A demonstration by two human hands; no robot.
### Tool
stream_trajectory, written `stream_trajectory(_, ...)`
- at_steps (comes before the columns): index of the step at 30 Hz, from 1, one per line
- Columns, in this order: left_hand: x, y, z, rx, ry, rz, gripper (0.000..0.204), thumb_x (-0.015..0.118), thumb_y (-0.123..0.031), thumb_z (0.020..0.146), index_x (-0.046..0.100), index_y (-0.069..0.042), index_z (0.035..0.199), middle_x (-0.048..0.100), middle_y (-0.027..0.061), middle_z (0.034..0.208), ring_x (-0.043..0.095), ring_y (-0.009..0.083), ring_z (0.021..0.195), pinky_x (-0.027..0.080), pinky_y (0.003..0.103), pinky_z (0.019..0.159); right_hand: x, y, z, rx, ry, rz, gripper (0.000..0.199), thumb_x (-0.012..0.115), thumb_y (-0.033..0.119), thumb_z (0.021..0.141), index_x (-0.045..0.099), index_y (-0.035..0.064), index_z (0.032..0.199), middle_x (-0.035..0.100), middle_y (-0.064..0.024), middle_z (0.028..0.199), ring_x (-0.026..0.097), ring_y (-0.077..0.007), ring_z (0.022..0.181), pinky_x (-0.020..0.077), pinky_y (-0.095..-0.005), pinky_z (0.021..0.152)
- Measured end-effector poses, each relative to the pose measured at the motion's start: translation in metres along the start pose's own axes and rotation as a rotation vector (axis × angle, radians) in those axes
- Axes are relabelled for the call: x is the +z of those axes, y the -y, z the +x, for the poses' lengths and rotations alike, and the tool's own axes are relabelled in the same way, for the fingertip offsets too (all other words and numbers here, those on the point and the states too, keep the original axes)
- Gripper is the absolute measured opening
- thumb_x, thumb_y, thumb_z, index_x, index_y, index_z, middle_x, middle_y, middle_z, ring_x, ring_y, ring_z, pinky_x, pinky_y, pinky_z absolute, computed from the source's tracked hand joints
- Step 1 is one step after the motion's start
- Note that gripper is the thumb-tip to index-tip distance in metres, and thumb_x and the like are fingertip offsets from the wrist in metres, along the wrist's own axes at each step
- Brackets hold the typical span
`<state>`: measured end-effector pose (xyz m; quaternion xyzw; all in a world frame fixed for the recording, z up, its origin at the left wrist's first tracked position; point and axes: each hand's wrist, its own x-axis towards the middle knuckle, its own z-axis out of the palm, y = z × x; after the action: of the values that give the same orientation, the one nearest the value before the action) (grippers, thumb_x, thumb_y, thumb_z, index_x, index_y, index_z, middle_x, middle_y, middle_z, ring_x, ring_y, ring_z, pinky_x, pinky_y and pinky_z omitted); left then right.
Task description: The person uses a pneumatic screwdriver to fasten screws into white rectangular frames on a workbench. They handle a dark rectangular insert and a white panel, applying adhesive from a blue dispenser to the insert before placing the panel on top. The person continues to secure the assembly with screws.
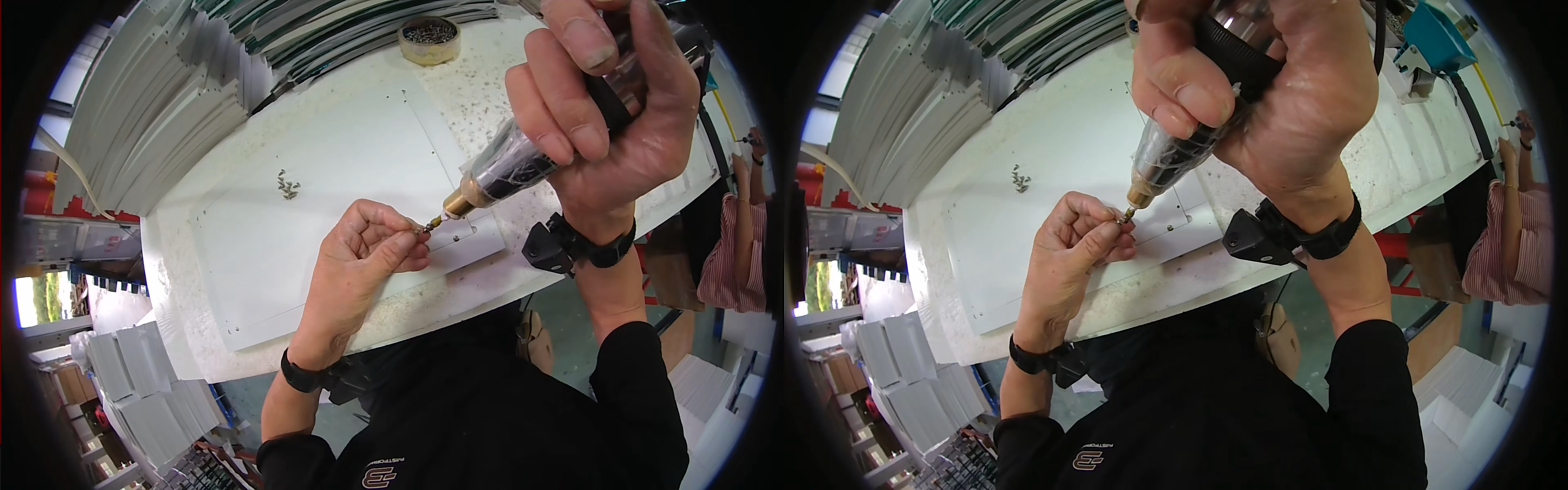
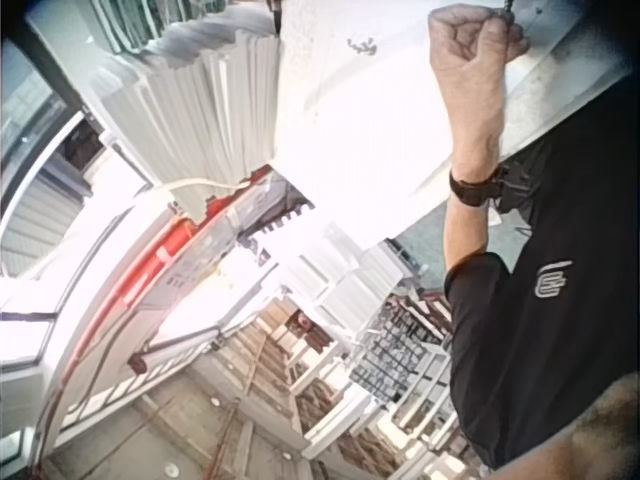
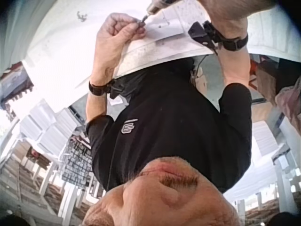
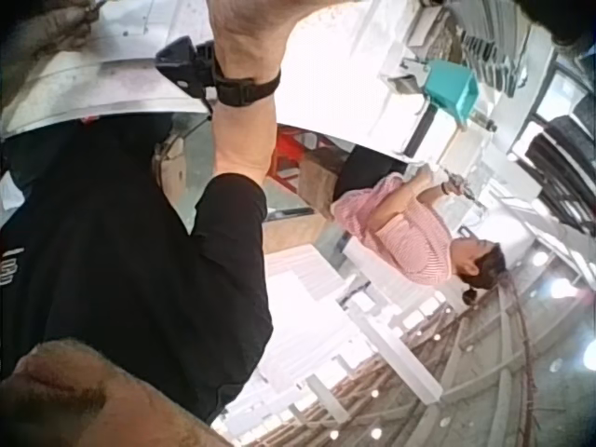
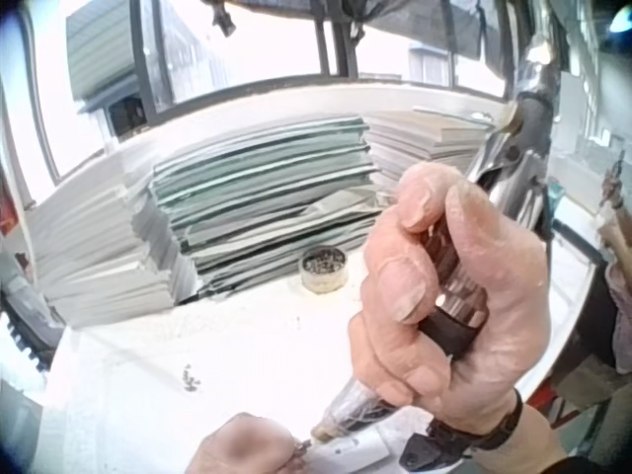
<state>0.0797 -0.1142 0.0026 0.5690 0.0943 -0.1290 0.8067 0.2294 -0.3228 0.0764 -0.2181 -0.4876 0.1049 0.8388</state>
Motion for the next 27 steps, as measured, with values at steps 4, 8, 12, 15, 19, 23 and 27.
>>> stream_trajectory(4, 0.0, 0.001, 0.0, 0.005, 0.011, -0.022, 0.01, 0.065, -0.006, 0.102, 0.058, -0.003, 0.108, 0.07, 0.0111, 0.105, 0.071, 0.0175, 0.095, 0.061, 0.032, 0.088, -0.004, -0.01, -0.002, -0.035, -0.028, 0.187, 0.032, 0.036, 0.032, 0.113, 0.052, 0.0046, 0.122, 0.068, -0.0131, 0.093, 0.054, -0.0141, 0.045, 0.0492, -0.0322, 0.041)
stream_trajectory(8, 0.001, -0.001, 0.0, 0.0, 0.015, -0.031, 0.01, 0.065, -0.007, 0.102, 0.057, -0.003, 0.108, 0.07, 0.0109, 0.105, 0.07, 0.0172, 0.095, 0.061, 0.032, 0.088, -0.004, -0.013, -0.002, -0.064, -0.032, 0.209, 0.032, 0.035, 0.031, 0.113, 0.051, 0.0044, 0.121, 0.068, -0.0129, 0.094, 0.054, -0.0142, 0.045, 0.0493, -0.0329, 0.042)
stream_trajectory(12, -0.001, 0.0, 0.001, -0.013, 0.044, -0.051, 0.012, 0.064, -0.008, 0.103, 0.057, -0.003, 0.11, 0.07, 0.0107, 0.104, 0.069, 0.0166, 0.095, 0.061, 0.032, 0.087, -0.004, -0.013, 0.0, -0.077, -0.043, 0.192, 0.032, 0.036, 0.032, 0.113, 0.052, 0.0044, 0.12, 0.067, -0.0124, 0.092, 0.053, -0.0136, 0.044, 0.0492, -0.0315, 0.041)
stream_trajectory(15, -0.002, -0.002, 0.002, -0.025, 0.072, -0.068, 0.017, 0.064, -0.011, 0.103, 0.058, -0.001, 0.115, 0.07, 0.0107, 0.102, 0.069, 0.0162, 0.093, 0.06, 0.032, 0.087, 0.001, -0.009, 0.0, -0.056, -0.105, 0.122, 0.032, 0.038, 0.032, 0.113, 0.053, 0.0045, 0.119, 0.067, -0.0117, 0.091, 0.052, -0.0129, 0.044, 0.0484, -0.0307, 0.041)
stream_trajectory(19, -0.002, -0.019, 0.006, -0.126, 0.072, 0.06, 0.022, 0.061, -0.013, 0.105, 0.06, 0.001, 0.121, 0.071, 0.0105, 0.1, 0.069, 0.0157, 0.091, 0.06, 0.031, 0.086, 0.014, 0.001, 0.01, 0.029, -0.17, -0.072, 0.031, 0.041, 0.032, 0.111, 0.054, 0.0039, 0.116, 0.067, -0.0101, 0.088, 0.049, -0.0113, 0.041, 0.0456, -0.0289, 0.038)
stream_trajectory(23, 0.001, -0.038, 0.026, -0.066, 0.025, 0.209, 0.021, 0.059, -0.013, 0.105, 0.063, 0.003, 0.118, 0.072, 0.0095, 0.098, 0.069, 0.0142, 0.089, 0.059, 0.03, 0.085, 0.011, -0.003, 0.042, 0.052, -0.125, -0.135, 0.031, 0.047, 0.032, 0.108, 0.055, 0.0027, 0.106, 0.065, -0.0072, 0.084, 0.049, -0.0087, 0.041, 0.0439, -0.0258, 0.037)
stream_trajectory(27, -0.003, -0.055, 0.058, 0.174, -0.05, 0.482, 0.019, 0.06, -0.011, 0.103, 0.067, 0.004, 0.111, 0.074, 0.0079, 0.1, 0.067, 0.0115, 0.087, 0.056, 0.027, 0.082, 0.016, -0.009, 0.072, 0.174, -0.218, -0.316, 0.038, 0.052, 0.038, 0.106, 0.057, 0.0023, 0.094, 0.059, -0.0033, 0.078, 0.05, -0.008, 0.043, 0.0437, -0.0236, 0.04)
